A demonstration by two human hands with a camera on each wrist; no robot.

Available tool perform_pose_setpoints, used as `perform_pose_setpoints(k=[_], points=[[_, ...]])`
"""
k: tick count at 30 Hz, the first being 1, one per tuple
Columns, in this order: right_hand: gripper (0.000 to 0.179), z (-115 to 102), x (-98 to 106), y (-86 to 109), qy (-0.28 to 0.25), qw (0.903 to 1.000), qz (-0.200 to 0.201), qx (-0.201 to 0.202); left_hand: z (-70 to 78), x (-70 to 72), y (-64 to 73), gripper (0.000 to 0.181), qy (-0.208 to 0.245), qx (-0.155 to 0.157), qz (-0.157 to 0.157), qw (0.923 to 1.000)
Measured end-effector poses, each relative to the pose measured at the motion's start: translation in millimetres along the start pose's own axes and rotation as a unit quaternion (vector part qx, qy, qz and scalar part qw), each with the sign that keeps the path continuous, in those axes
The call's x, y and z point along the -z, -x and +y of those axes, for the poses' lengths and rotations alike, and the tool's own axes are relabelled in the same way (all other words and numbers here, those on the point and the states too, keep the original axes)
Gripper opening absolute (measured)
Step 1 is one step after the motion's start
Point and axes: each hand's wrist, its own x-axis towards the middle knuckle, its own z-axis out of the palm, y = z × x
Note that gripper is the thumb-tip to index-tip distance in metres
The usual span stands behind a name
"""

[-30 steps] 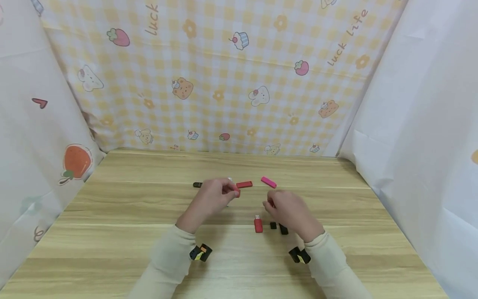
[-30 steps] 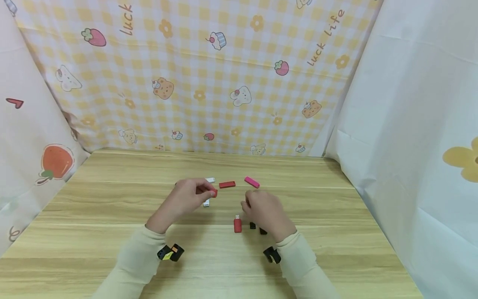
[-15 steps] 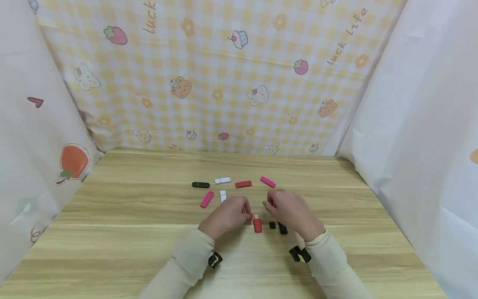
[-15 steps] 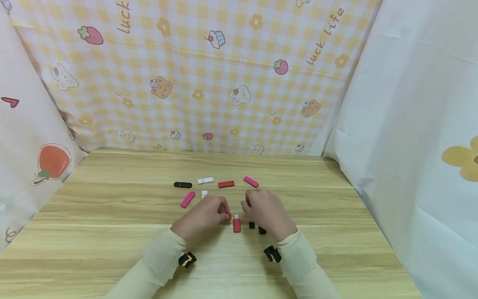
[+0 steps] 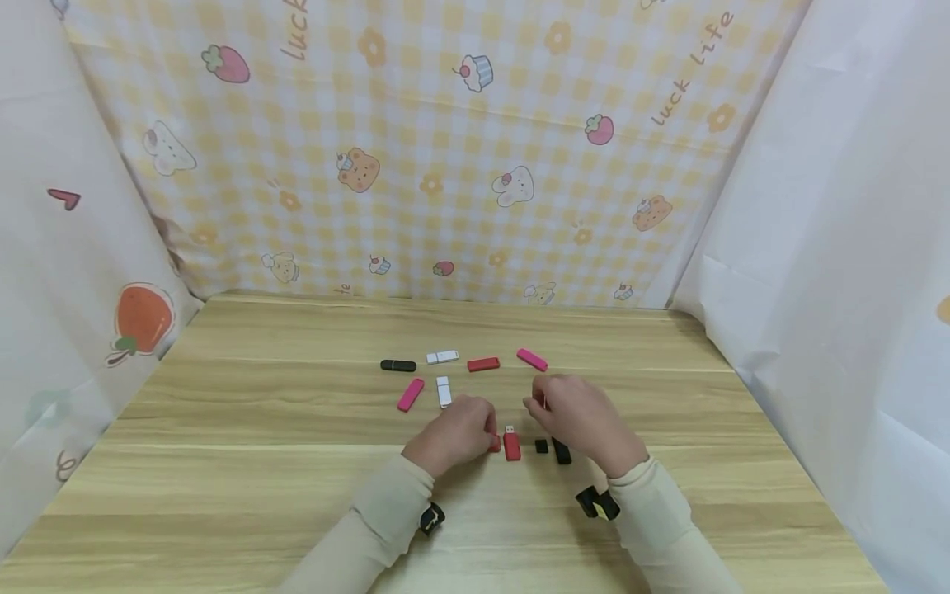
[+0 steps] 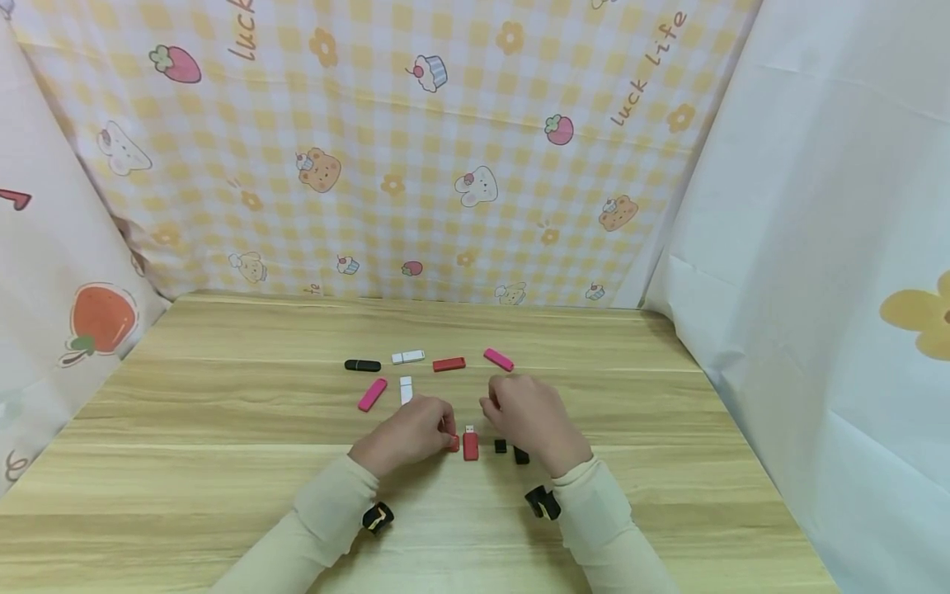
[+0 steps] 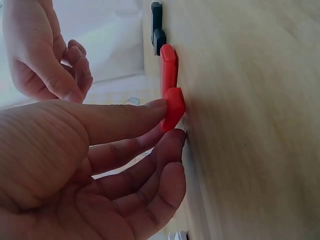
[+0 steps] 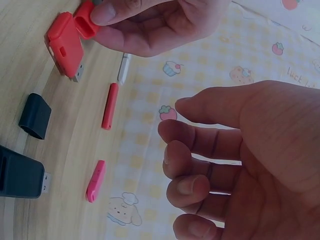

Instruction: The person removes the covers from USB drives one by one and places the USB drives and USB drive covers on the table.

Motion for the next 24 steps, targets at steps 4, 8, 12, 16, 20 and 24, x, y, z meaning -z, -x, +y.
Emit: perform_pose_setpoints(k=[4, 8, 12, 16, 20, 24], points=[[0.022, -0.8, 0.1, 0.0, 0.002, 1.0, 0.001, 0.001, 0.6, -1.0, 1.3, 0.016, -0.003, -0.001, 0.0, 1.0], [0.021, -0.8, 0.7, 0.2, 0.002, 1.0, 0.002, 0.0, 1.0, -1.3, 2.3, 0.016, -0.004, 0.005, -0.001, 1.0], [0.022, -0.6, 1.5, 1.3, -0.002, 1.0, -0.001, 0.001, 0.9, -2.2, 2.7, 0.017, 0.0, 0.01, -0.001, 1.0], [0.022, -0.2, 2.4, 1.3, -0.004, 1.0, -0.008, -0.002, 0.2, -1.4, 2.5, 0.018, -0.002, 0.008, 0.005, 1.0], [0.023, 0.1, 2.5, 0.5, -0.002, 0.9999, -0.011, -0.001, -2.0, 6.1, 2.2, 0.016, 0.023, 0.021, 0.015, 0.9994], [0.025, 1.3, 1.7, -0.8, 0.006, 0.9999, -0.011, 0.0, -6.1, 16.9, 1.6, 0.014, 0.034, 0.034, 0.048, 0.9977]])
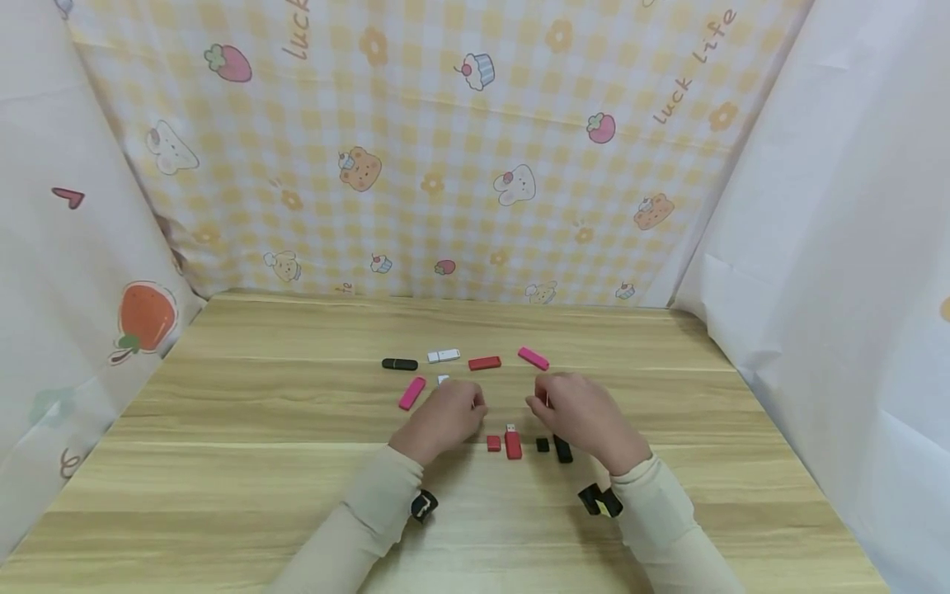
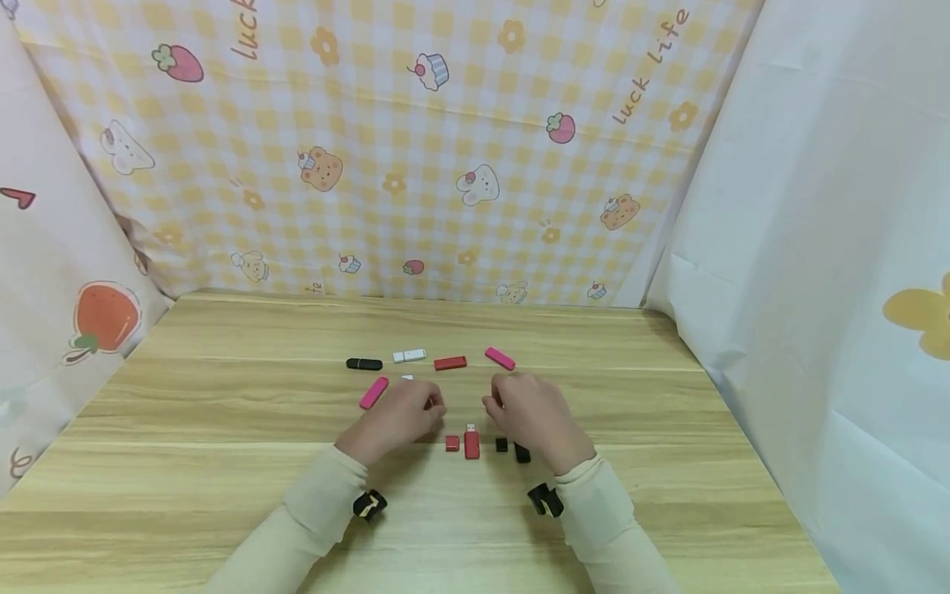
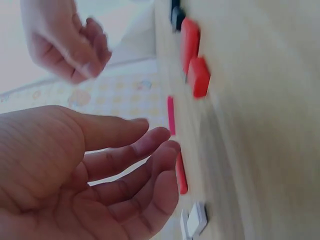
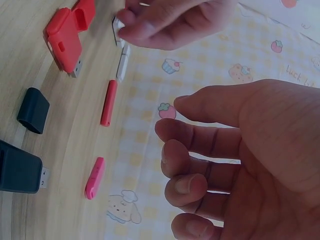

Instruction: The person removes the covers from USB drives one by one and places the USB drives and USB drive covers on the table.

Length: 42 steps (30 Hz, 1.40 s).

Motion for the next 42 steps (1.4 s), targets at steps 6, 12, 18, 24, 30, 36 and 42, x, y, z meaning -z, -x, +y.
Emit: perform_pose_setpoints(k=[6, 12, 18, 24, 30, 36, 42], points=[[0.026, 1.7, -1.9, -1.7, 0.004, 1.0, -0.003, -0.002, -7.2, 11.8, -4.8, 0.016, -0.008, 0.018, 0.048, 0.9987], [0.025, 1.3, -1.6, -1.9, 0.003, 1.0, -0.006, -0.003, -19.7, 28.9, -6.9, 0.022, -0.015, 0.029, 0.081, 0.9961], [0.025, 2.6, -0.2, -1.0, 0.004, 1.0, -0.005, -0.002, -36.3, 48.7, -7.1, 0.023, -0.001, 0.053, 0.101, 0.9934], [0.025, 1.7, 1.6, 0.6, 0.005, 1.0, -0.004, 0.001, -47.5, 61.4, -1.5, 0.022, 0.005, 0.079, 0.094, 0.9924], [0.023, 1.3, 2.1, 0.5, 0.004, 1.0, -0.008, -0.003, -55.6, 63.6, -0.9, 0.046, -0.02, 0.124, 0.049, 0.9909], [0.023, 2.7, 1.5, -0.2, 0.003, 0.9999, -0.01, -0.006, -100.4, 46.1, -25.0, 0.049, -0.054, 0.154, -0.001, 0.9865], [0.024, 3.3, 1.6, -0.2, 0.001, 0.9999, -0.01, -0.001, -118.1, 35.8, -35.8, 0.023, -0.079, 0.161, -0.002, 0.9838]])
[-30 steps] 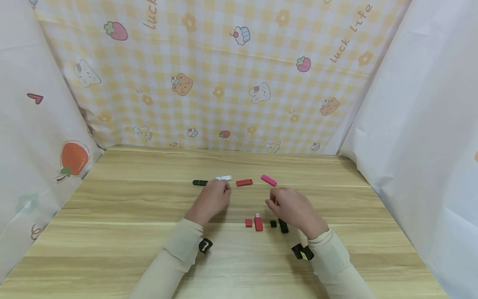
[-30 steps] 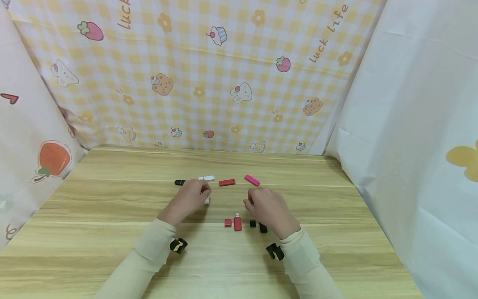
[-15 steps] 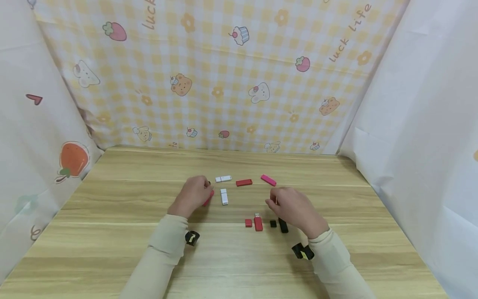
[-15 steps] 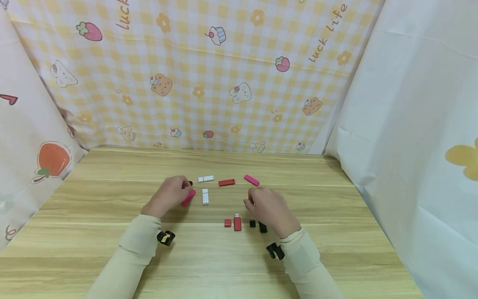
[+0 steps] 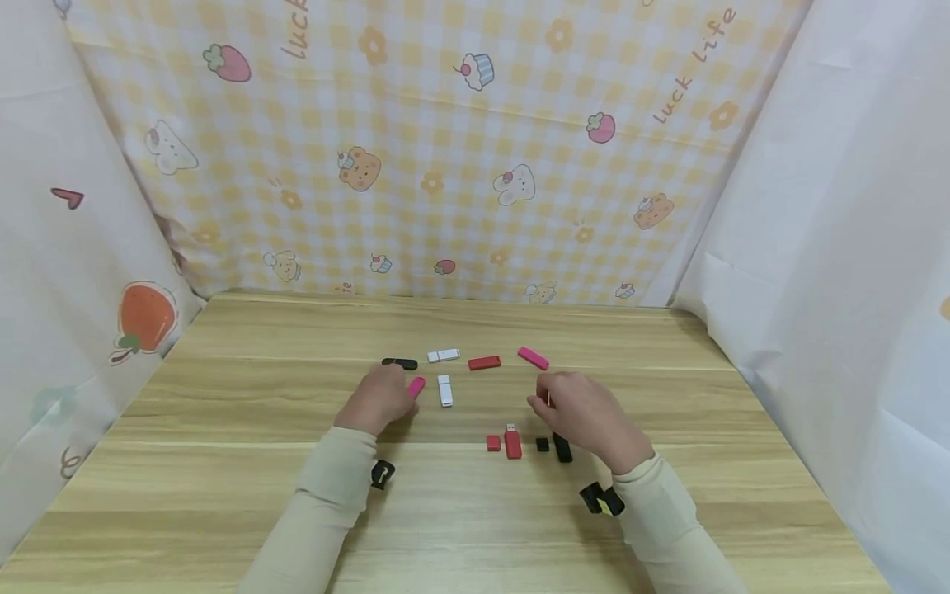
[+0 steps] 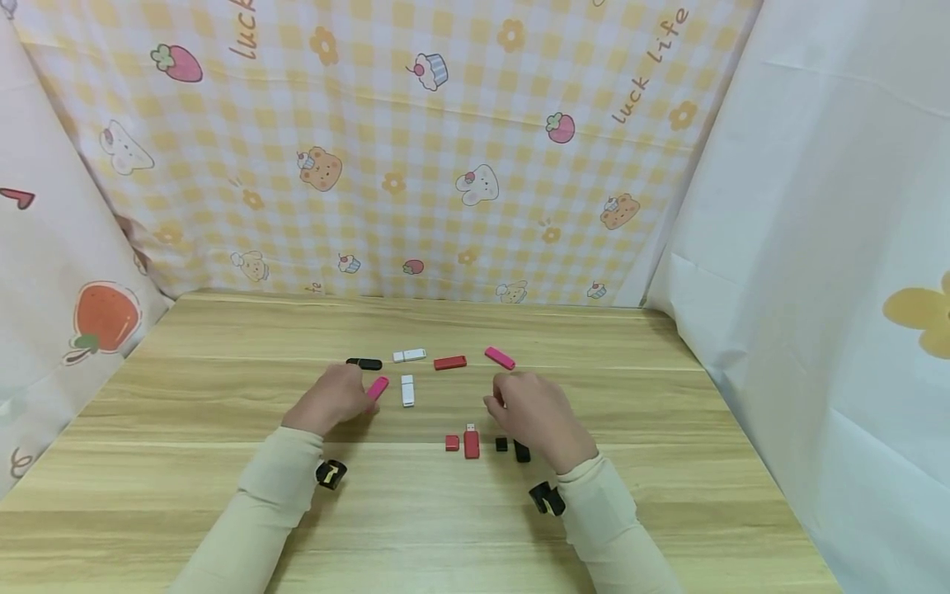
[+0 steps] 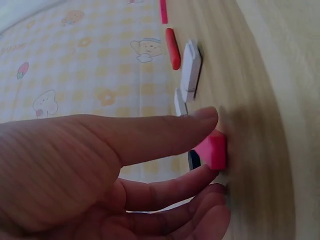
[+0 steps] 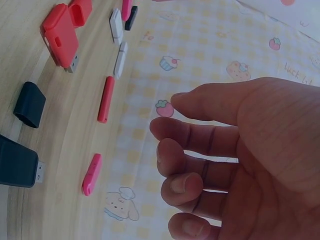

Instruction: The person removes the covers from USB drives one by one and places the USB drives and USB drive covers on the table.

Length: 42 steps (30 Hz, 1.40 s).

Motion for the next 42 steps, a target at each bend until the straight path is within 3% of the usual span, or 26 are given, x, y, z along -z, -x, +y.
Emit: perform_pose_setpoints(k=[6, 10, 13, 17, 20, 27, 36, 42], points=[[0.022, -0.5, 0.6, 0.6, 0.003, 1.0, 0.002, 0.003, 36.5, 24.5, 45.3, 0.011, -0.013, 0.001, 0.015, 0.9998], [0.023, -0.7, 1.0, 0.6, 0.002, 1.0, 0.001, 0.001, 45.6, 35.0, 61.9, 0.027, 0.005, -0.001, 0.024, 0.9997], [0.023, -0.9, 1.2, 0.6, 0.002, 1.0, 0.001, 0.001, 45.1, 40.4, 64.2, 0.041, 0.037, -0.004, 0.019, 0.9991], [0.023, -2.3, 2.2, 0.2, 0.002, 1.0, 0.002, 0.006, 44.2, 46.4, 64.1, 0.024, 0.073, -0.034, 0.023, 0.9965], [0.024, -4.7, 4.0, -1.3, -0.003, 1.0, 0.005, 0.007, 46.3, 50.5, 65.1, 0.009, 0.078, -0.072, 0.048, 0.9932], [0.02, -19.2, 11.1, -8.5, -0.012, 0.9994, 0.018, 0.026, 60.5, 61.6, 76.8, 0.01, 0.088, -0.123, 0.083, 0.985], [0.01, -33.2, 15.3, -9.2, 0.006, 0.9908, 0.092, 0.099, 71.9, 68.7, 88.1, 0.009, 0.084, -0.213, 0.133, 0.9642], [0.015, -37.7, 13.6, -8.8, 0.005, 0.9797, 0.136, 0.147, 76.6, 67.0, 95.6, 0.012, 0.072, -0.294, 0.128, 0.9445]])
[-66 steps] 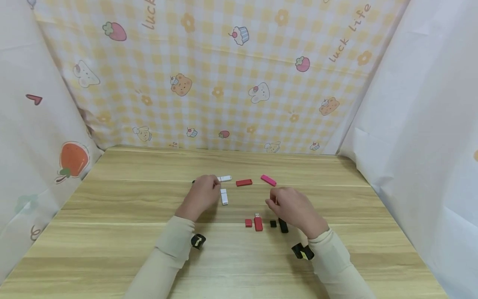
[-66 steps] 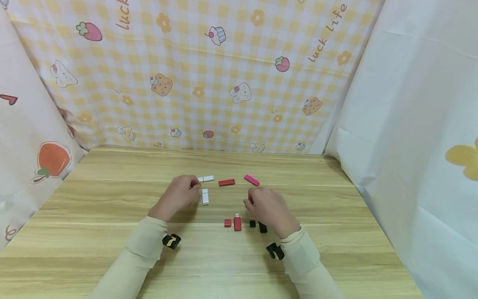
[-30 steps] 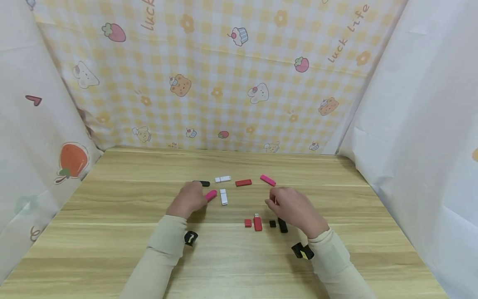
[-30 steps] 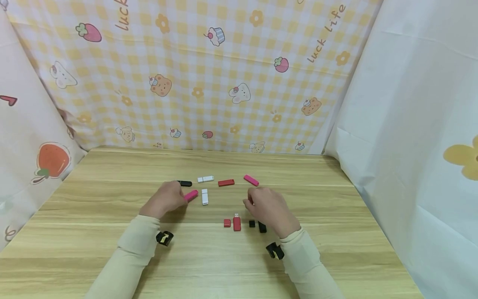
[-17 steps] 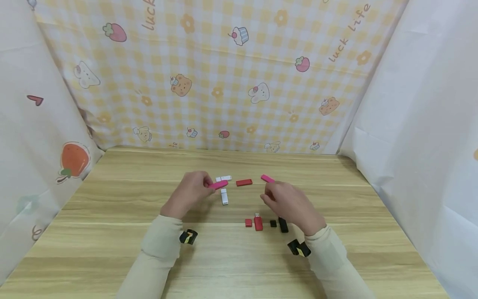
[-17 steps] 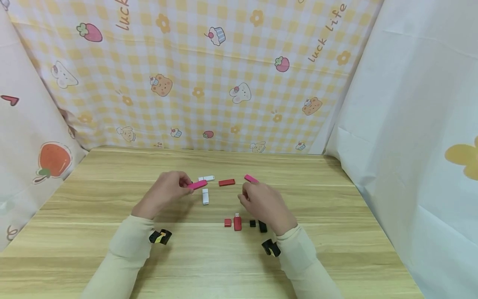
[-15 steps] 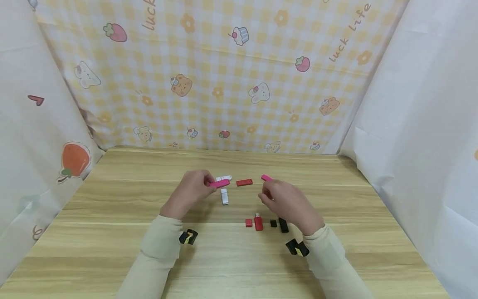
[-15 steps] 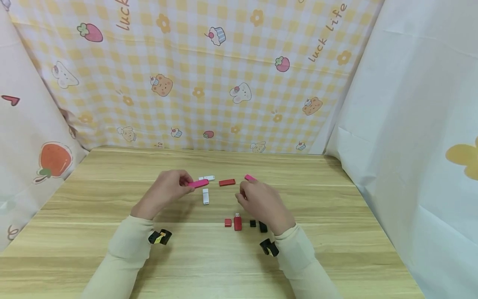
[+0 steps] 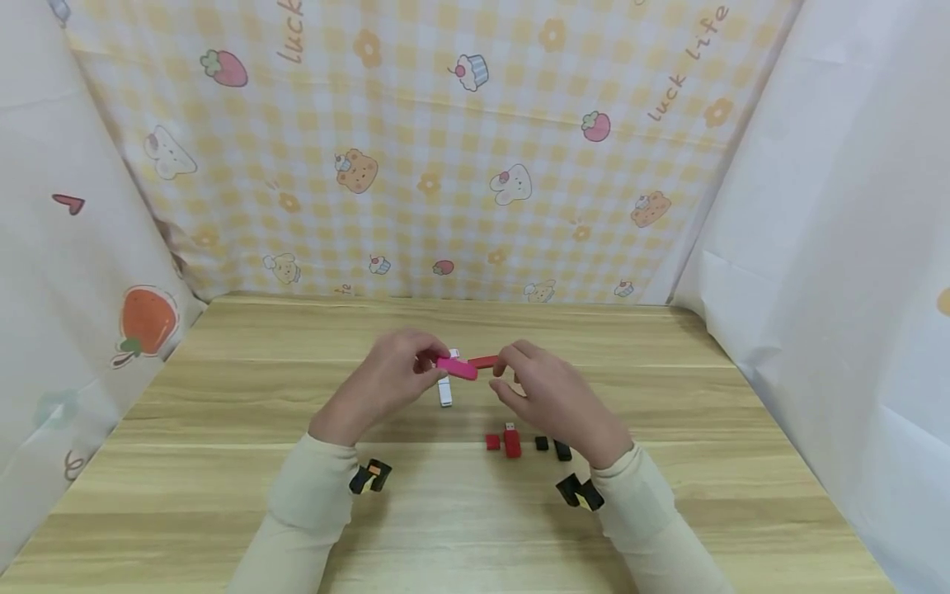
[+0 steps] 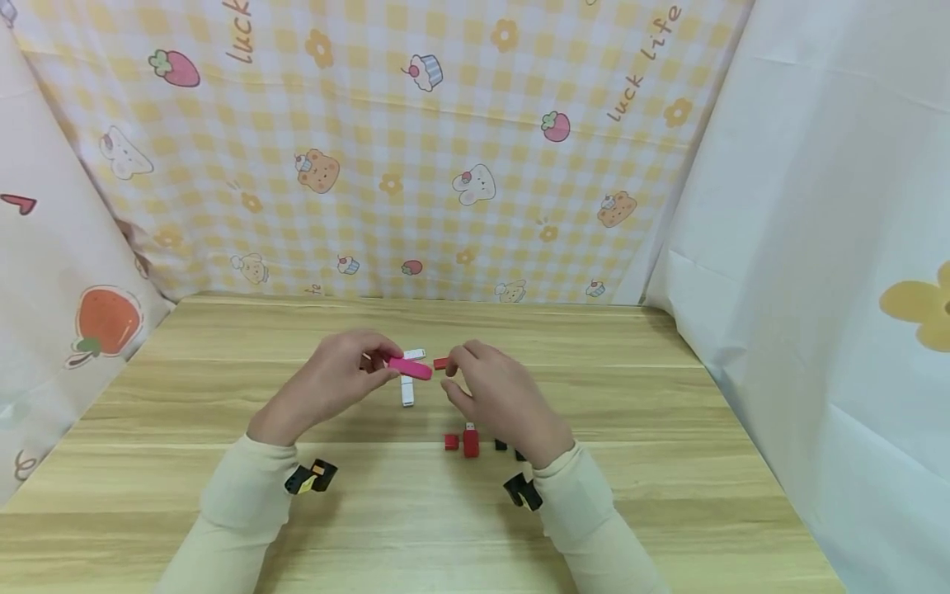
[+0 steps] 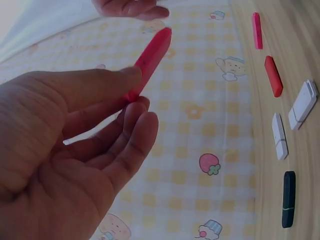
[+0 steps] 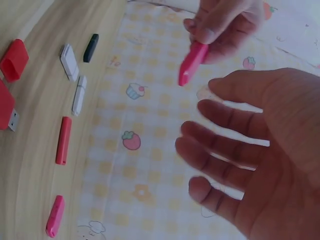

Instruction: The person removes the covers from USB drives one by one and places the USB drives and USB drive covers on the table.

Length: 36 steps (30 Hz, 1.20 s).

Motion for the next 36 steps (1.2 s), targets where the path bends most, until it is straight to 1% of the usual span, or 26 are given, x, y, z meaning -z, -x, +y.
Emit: perform_pose_setpoints(k=[5, 9, 11, 15, 24, 28, 32, 36], points=[[0.024, -4.9, -3.6, -0.7, -0.023, 0.9994, 0.001, 0.027, 7.3, -1.6, 2.8, 0.013, 0.005, -0.041, -0.014, 0.9991], [0.028, -9.4, -6.2, -1.7, -0.031, 0.9991, 0.004, 0.029, 12.6, -3.6, 3.8, 0.015, 0.001, -0.066, -0.018, 0.9977], [0.031, -11.0, -7.4, -1.9, -0.029, 0.9992, 0.008, 0.027, 14.8, -4.3, 4.0, 0.017, 0.002, -0.073, -0.018, 0.9972], [0.034, -12.1, -9.9, -2.1, -0.027, 0.9991, 0.018, 0.027, 17.9, -4.6, 4.6, 0.018, 0.009, -0.075, -0.018, 0.997], [0.032, -9.3, -13.9, -3.0, -0.01, 0.9945, 0.073, 0.074, 19.2, -2.2, 6.2, 0.018, -0.003, -0.075, -0.019, 0.997], [0.032, -8.3, -13.8, -2.8, -0.012, 0.9935, 0.08, 0.08, 17.8, -2.4, 6.1, 0.018, -0.005, -0.075, -0.02, 0.9969], [0.029, -7.2, -14.3, -2.6, -0.012, 0.993, 0.084, 0.082, 15.3, -5.4, 5.6, 0.016, -0.006, -0.084, -0.021, 0.9962], [0.027, -5.3, -15.2, -1.7, -0.014, 0.9918, 0.093, 0.086, 15.4, -8.6, 5.7, 0.015, -0.012, -0.104, -0.012, 0.9944]])
